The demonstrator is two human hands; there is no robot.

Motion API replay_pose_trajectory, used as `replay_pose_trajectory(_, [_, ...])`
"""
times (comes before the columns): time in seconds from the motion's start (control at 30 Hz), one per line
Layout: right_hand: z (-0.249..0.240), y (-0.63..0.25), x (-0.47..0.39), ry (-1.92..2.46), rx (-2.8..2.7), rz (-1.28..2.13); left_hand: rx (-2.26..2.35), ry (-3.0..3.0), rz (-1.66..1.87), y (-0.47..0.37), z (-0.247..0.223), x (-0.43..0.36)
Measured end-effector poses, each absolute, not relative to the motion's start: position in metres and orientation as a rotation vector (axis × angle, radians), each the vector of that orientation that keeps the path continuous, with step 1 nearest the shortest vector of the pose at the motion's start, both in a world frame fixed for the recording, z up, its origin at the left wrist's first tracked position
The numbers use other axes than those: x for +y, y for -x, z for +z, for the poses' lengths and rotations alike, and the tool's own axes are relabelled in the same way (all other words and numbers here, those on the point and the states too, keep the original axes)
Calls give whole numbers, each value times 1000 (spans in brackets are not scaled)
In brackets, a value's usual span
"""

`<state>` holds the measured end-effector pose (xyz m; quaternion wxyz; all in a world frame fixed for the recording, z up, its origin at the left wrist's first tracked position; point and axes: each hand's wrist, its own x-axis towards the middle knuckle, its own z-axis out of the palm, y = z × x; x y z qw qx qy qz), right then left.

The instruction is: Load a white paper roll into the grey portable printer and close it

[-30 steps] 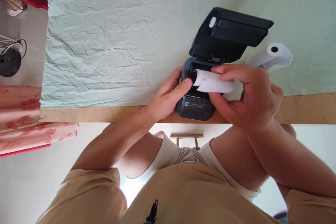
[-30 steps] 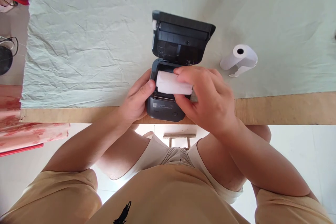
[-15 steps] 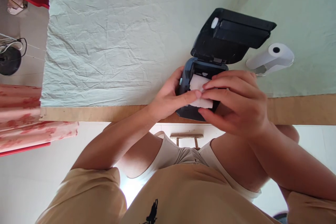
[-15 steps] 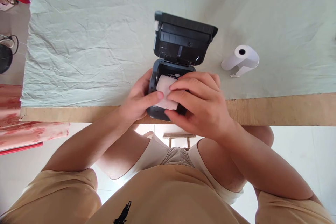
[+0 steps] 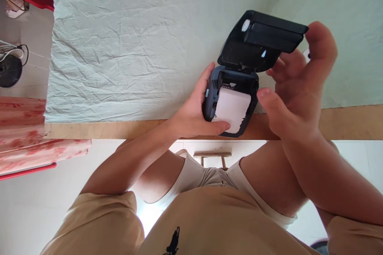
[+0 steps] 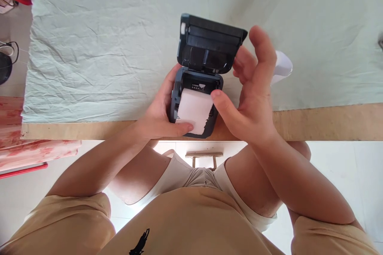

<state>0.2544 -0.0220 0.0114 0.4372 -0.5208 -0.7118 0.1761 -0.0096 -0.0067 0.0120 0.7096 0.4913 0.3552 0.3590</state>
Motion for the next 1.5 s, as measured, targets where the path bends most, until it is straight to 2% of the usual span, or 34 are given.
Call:
replay_pose_trajectory(0.1, [9, -256, -17, 978, -1757, 406, 771, -1127, 717, 10, 8, -2])
replay_pose_trajectory(0.3, [9, -257, -21, 884, -1937, 324, 717, -1231, 700, 12, 1, 5])
replay_pose_trajectory(0.47, [-6, -254, -26, 1053, -1811, 474, 727, -1176, 742, 15, -3, 3])
replay_pose_trajectory(0.6, [-12, -259, -27, 1182, -1896, 500, 683, -1122, 886, 12, -9, 2])
replay_pose_trajectory(0.8, [-8, -267, -27, 1240, -1939, 457, 665, -1100, 898, 6, 2, -1])
replay_pose_trajectory(1.03, [-11, -255, -30, 1208, -1880, 468, 658, -915, 890, 2, 10, 0])
replay_pose_trajectory(1.5, [-11, -254, -31, 1058, -1756, 758, 725, -675, 963, -10, 28, 2])
